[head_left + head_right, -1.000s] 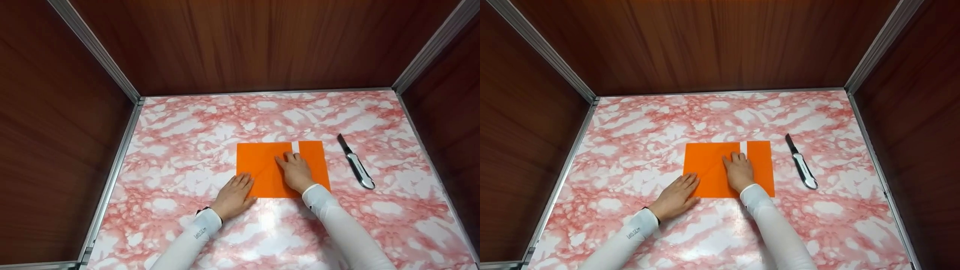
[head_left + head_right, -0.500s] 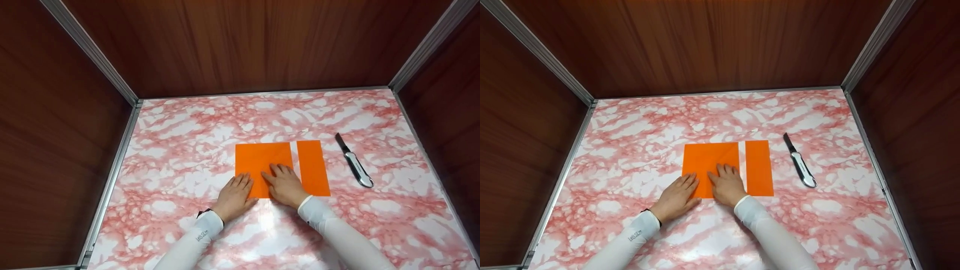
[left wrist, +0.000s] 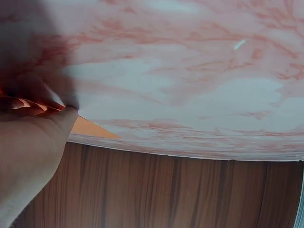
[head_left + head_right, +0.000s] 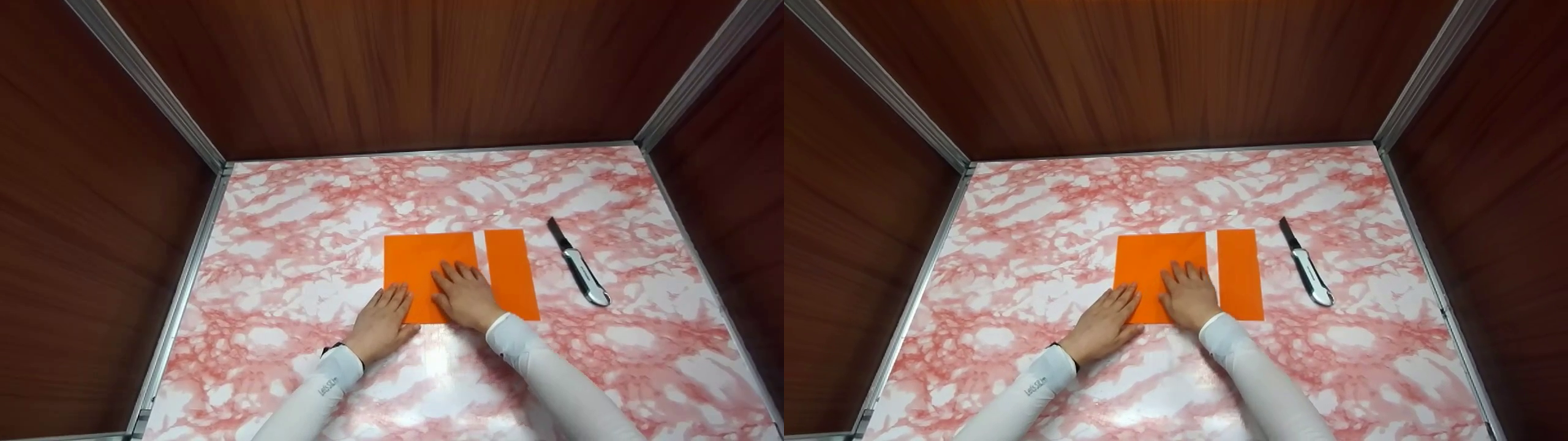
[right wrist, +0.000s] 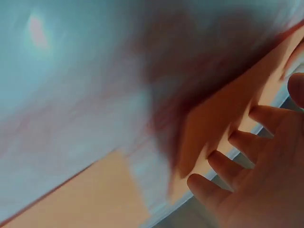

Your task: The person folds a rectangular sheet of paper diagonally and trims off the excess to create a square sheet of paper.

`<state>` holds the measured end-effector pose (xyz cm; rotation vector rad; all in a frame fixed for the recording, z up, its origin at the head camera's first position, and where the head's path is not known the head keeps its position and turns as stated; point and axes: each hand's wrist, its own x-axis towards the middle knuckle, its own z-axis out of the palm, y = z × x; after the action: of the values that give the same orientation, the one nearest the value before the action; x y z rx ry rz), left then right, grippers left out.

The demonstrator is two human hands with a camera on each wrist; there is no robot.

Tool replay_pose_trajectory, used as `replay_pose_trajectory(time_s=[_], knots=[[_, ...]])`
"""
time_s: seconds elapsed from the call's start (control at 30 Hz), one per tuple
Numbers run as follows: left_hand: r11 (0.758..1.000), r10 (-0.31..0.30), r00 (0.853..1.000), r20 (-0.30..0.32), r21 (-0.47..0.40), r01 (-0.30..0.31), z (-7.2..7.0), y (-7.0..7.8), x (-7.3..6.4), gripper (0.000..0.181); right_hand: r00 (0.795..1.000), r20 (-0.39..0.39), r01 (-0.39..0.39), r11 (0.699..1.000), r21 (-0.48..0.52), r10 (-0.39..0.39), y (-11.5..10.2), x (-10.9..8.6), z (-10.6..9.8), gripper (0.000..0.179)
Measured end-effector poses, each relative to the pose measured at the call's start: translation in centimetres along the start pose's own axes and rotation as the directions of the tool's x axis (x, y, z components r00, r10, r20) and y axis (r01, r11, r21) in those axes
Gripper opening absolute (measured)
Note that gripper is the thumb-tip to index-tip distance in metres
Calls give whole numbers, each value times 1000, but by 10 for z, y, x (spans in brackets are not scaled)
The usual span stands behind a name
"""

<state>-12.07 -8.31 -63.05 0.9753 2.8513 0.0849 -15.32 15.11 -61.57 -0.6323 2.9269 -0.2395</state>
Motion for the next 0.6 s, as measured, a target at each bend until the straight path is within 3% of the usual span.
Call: replay_pose_trajectory(time_s=[0.23,0.4,0.6], knots=[[999,23,1000,0,-46,-23,3,-2,-1,72,994,34,-102,994,29,101,26,12,-3,67],[998,32,999,4,-58,-31,7,-6,-2,73,987,44,-159,986,57,156,34,19,-7,76],[995,37,998,43,-89,-33,0,-8,-9,74,979,81,-191,978,82,185,38,24,-9,84]])
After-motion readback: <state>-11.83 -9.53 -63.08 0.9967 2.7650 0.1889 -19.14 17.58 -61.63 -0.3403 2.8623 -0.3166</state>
